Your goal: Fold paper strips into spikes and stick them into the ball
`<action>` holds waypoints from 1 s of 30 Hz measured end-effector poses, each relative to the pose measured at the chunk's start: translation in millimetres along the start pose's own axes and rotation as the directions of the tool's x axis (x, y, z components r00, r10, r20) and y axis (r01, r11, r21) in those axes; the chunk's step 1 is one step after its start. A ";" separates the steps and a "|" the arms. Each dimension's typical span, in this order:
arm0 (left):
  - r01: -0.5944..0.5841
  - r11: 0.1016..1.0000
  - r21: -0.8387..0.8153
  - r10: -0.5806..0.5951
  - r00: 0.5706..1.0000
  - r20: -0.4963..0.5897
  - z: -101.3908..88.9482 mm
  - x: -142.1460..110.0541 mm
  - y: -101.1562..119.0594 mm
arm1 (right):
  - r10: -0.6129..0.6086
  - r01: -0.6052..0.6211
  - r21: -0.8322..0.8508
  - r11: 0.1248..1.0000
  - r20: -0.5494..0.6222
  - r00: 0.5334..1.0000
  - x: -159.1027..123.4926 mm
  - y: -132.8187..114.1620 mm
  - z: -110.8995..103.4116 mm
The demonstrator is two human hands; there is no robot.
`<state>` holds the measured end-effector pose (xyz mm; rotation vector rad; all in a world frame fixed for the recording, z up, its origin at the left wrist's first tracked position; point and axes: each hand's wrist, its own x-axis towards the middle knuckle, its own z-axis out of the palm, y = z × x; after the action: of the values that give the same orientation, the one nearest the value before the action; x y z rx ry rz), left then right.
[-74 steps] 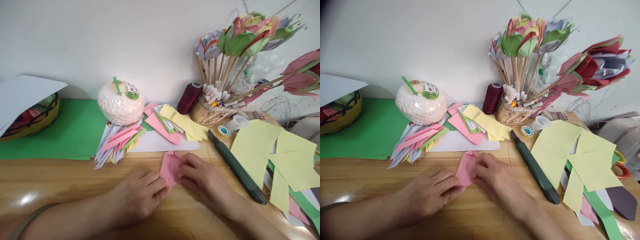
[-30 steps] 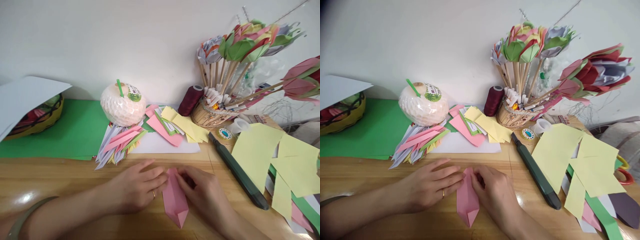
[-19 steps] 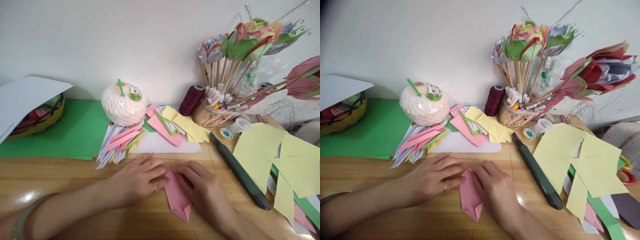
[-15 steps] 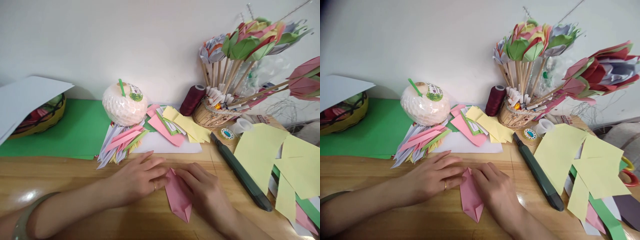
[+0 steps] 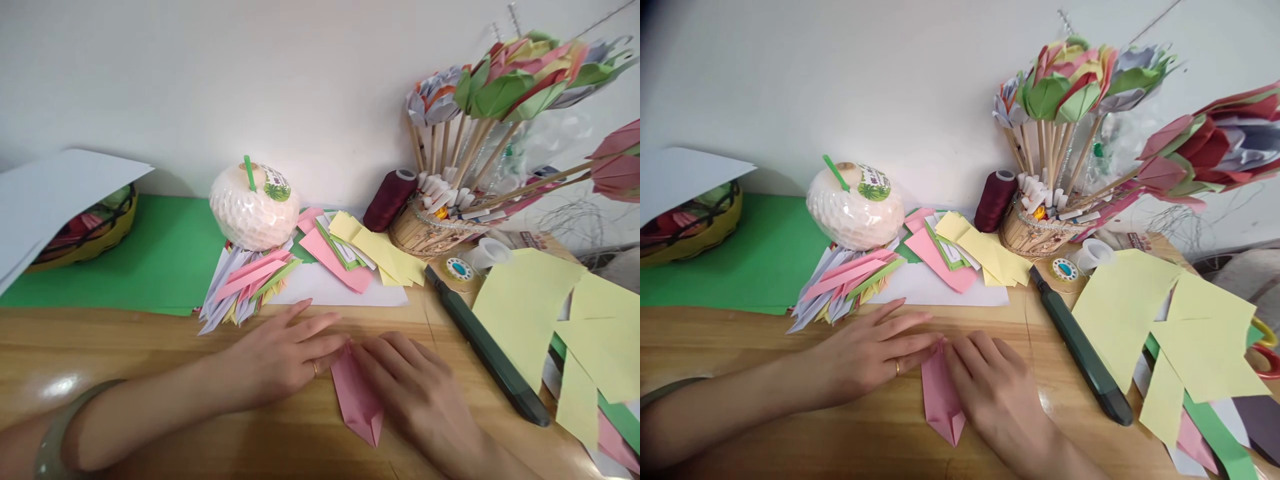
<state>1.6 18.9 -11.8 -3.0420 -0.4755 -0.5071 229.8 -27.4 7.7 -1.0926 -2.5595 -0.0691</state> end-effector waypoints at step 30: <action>0.017 1.000 0.021 -0.016 0.999 -0.049 -1.8 1.8 3.0 | 0.096 -0.149 0.335 0.930 0.170 0.981 -4.8 33.4 -24.1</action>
<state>3.5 16.5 -9.4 -2.9993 -0.5009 -0.5722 263.8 -11.7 25.5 -1.1482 -2.4923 0.4975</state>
